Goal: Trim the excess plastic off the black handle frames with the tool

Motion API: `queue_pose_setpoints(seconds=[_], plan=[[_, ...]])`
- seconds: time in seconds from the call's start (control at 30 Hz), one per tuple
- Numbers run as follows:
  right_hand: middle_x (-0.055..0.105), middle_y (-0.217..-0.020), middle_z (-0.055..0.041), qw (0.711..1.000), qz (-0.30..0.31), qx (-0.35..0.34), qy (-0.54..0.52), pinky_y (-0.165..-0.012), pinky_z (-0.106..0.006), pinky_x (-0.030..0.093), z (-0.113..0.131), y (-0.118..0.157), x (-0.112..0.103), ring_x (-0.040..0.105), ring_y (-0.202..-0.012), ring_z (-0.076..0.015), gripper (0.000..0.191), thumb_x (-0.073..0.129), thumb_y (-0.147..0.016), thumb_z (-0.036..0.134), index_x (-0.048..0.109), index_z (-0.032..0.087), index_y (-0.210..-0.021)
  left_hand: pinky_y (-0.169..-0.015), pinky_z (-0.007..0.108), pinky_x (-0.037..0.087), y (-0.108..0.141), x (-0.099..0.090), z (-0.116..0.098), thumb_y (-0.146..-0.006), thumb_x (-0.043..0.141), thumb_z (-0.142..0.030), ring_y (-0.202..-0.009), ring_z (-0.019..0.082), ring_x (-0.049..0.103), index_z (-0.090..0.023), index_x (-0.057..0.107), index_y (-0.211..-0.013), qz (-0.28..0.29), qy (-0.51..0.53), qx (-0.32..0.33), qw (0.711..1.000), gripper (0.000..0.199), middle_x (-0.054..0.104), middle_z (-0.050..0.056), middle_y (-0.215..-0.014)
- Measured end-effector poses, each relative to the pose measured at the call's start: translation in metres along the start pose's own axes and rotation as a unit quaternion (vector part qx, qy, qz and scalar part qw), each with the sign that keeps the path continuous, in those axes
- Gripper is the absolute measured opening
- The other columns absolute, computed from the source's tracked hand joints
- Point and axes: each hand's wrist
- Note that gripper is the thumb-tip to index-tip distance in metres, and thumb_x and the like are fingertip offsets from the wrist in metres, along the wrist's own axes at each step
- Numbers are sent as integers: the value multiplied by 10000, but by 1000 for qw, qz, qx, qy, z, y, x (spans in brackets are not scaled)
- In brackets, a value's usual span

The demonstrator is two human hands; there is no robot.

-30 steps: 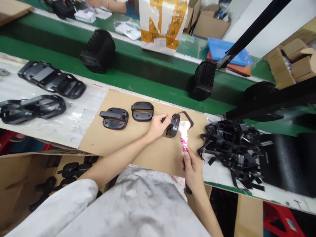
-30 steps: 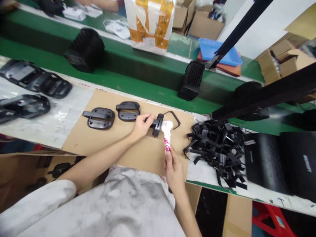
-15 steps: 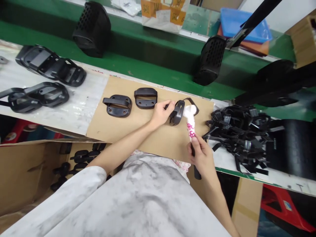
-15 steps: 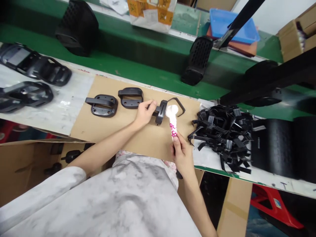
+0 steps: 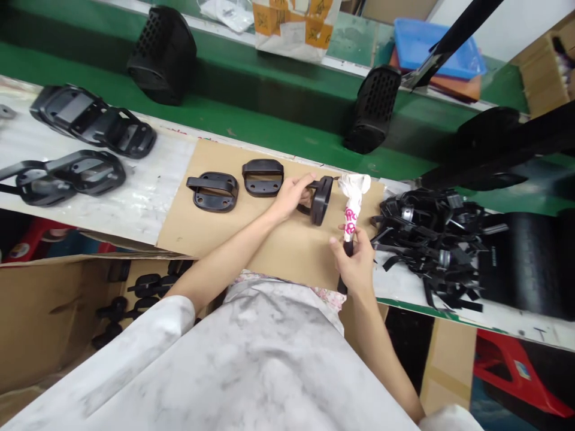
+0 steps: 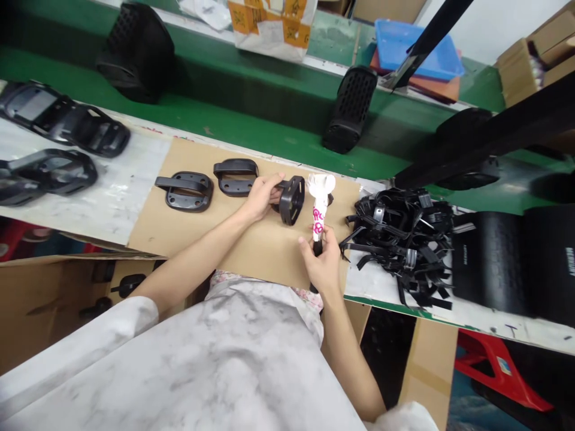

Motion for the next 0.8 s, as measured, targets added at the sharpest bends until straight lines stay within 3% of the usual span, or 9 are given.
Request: queue_pose_setpoints(seconds=[0.13,0.2,0.27,0.37,0.43,0.5,0.57,0.63,0.8], plan=[[435,-613,104,995,11,-90,39,-581,-240,389,5,-22,18,414,-549,-109,357,745,-819,342,600,211,-1118,-432,249,318,0,-7,-10,-891,559,-748,-417,78,266,-218,376,-600,56,89,-140,985,632,254,-63,-504],[437,-606,90,993,17,-99,63,-577,-238,376,9,-28,20,410,-562,-105,228,744,-823,363,610,203,-916,-464,274,396,1,-11,-12,-912,556,-705,-430,96,337,-204,453,-627,81,99,-167,978,585,324,-42,-517],[433,-601,72,992,2,-99,80,-561,-238,359,11,-31,19,398,-571,-100,326,754,-829,415,529,206,-719,-516,300,450,2,-14,-11,-914,563,-682,-484,127,445,-189,523,-683,85,73,-160,981,546,442,-1,-578],[417,-568,68,996,-28,-67,44,-506,-240,334,13,-32,14,372,-535,-93,452,782,-817,505,467,218,-665,-720,363,538,8,-13,-9,-909,574,-683,-773,214,646,-173,637,-880,23,-69,-28,997,514,658,108,-896],[399,-519,84,999,-39,-22,-30,-436,-239,300,15,-33,11,344,-462,-86,481,806,-791,560,464,232,-708,-958,426,509,16,-10,-10,-917,571,-672,-1093,275,639,-184,674,-967,-15,-195,126,973,501,663,156,-1178],[364,-464,112,993,-30,17,-115,-365,-229,241,19,-36,8,289,-382,-73,512,834,-763,581,444,249,-750,-1079,454,431,24,-6,-12,-927,548,-672,-1233,301,573,-191,684,-944,13,-279,235,931,500,646,166,-1253],[333,-435,134,984,-6,40,-171,-325,-209,191,24,-36,5,238,-339,-55,536,864,-741,565,428,255,-762,-1031,443,445,30,-3,-12,-916,556,-671,-1118,293,612,-192,669,-918,79,-310,260,911,492,686,155,-1109],[319,-445,143,979,19,60,-193,-312,-186,176,28,-33,5,219,-337,-42,530,870,-740,561,444,248,-773,-895,384,474,32,-1,-12,-914,575,-651,-886,241,621,-192,640,-873,113,-311,236,914,465,677,101,-896],[463,-603,107,981,24,82,-174,-326,-157,225,23,-6,8,306,-384,-54,476,665,-912,633,560,255,-1182,-574,278,332,22,-4,-7,-948,493,-686,-547,120,393,-196,441,-601,4,-219,101,970,602,425,-17,-561]])
Point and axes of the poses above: each hand's wrist, its own y-axis away from the middle knuckle, its own x-axis out of the palm, z = x × y
